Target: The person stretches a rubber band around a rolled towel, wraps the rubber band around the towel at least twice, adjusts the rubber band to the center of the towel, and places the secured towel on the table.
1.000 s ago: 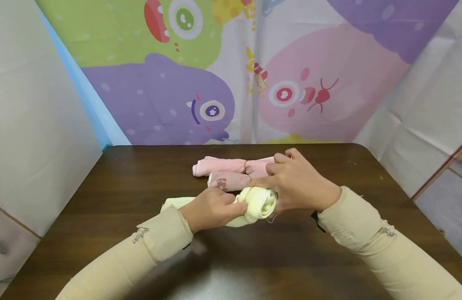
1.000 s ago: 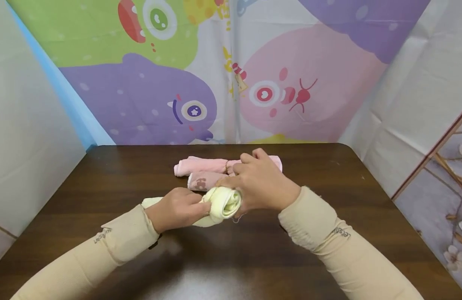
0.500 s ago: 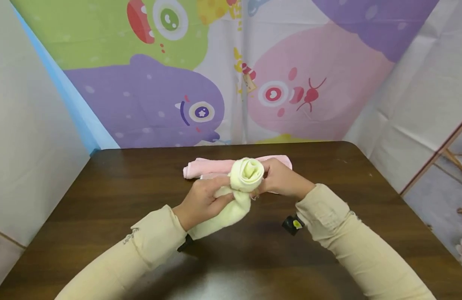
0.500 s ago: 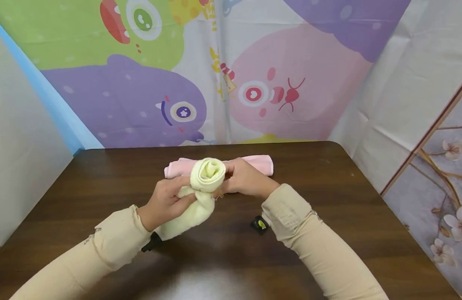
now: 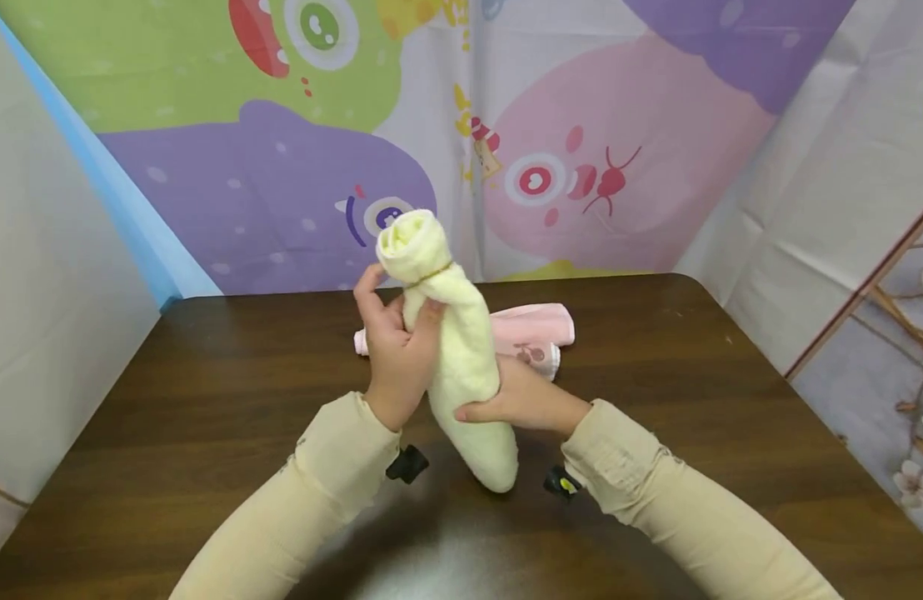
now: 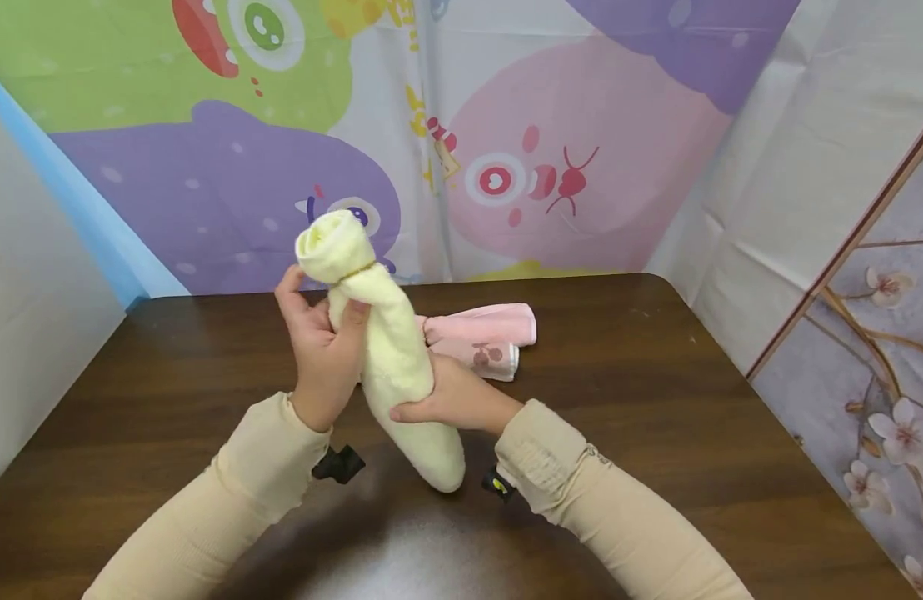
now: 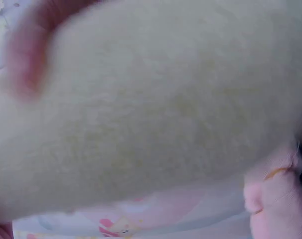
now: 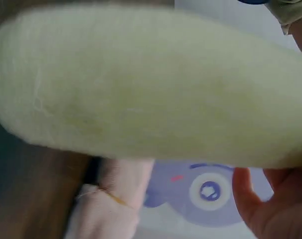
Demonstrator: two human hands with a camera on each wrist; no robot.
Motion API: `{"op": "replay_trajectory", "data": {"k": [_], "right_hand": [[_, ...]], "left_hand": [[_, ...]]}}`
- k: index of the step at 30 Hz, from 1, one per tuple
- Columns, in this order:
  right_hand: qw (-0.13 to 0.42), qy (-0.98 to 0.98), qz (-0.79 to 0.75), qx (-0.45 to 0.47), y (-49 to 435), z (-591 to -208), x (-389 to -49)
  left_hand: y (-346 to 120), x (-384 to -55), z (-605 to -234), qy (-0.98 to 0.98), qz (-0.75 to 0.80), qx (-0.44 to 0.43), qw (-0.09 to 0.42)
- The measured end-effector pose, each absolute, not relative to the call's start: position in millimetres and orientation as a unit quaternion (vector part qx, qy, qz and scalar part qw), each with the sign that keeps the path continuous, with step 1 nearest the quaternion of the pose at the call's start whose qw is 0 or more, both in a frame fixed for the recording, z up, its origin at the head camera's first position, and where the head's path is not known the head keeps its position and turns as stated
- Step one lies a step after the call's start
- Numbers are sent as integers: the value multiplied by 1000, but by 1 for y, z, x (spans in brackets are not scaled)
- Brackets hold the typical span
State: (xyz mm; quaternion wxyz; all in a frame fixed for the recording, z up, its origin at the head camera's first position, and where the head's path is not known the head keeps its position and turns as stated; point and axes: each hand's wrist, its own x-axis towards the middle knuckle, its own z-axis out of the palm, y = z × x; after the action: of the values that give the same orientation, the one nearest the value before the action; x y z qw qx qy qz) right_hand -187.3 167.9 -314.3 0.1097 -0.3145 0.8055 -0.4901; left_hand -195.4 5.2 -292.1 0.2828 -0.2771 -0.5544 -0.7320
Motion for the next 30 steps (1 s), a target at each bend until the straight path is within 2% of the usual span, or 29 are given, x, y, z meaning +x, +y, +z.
{"op": "replay_trajectory", "data": {"k": [4,9,13,19,22,25,30], "right_hand": [[62,858,-424,-282,183,-319,-184],[35,899,-325,-290,215,-309,-185],[40,913,-266,-306,232,-302,-184],[74,926,-225,-294,242,-295,-178],[80,935,-200,-283,245,-302,-174],[74,942,-177,-277,247,-319,-170],[68,948,-174,-258,256,-359,-163]], "left_hand": [[-8,-195,-299,-582,-698,-325,261],[-43,-200,-302,-660,-579,-408,253],[-59,-200,-310,-681,-508,-471,238],[-52,-191,-322,-675,-413,-542,282],[-47,-185,-331,-677,-447,-515,276],[-43,-180,-340,-691,-507,-455,242],[-45,-172,-343,-739,-584,-313,124]]}}
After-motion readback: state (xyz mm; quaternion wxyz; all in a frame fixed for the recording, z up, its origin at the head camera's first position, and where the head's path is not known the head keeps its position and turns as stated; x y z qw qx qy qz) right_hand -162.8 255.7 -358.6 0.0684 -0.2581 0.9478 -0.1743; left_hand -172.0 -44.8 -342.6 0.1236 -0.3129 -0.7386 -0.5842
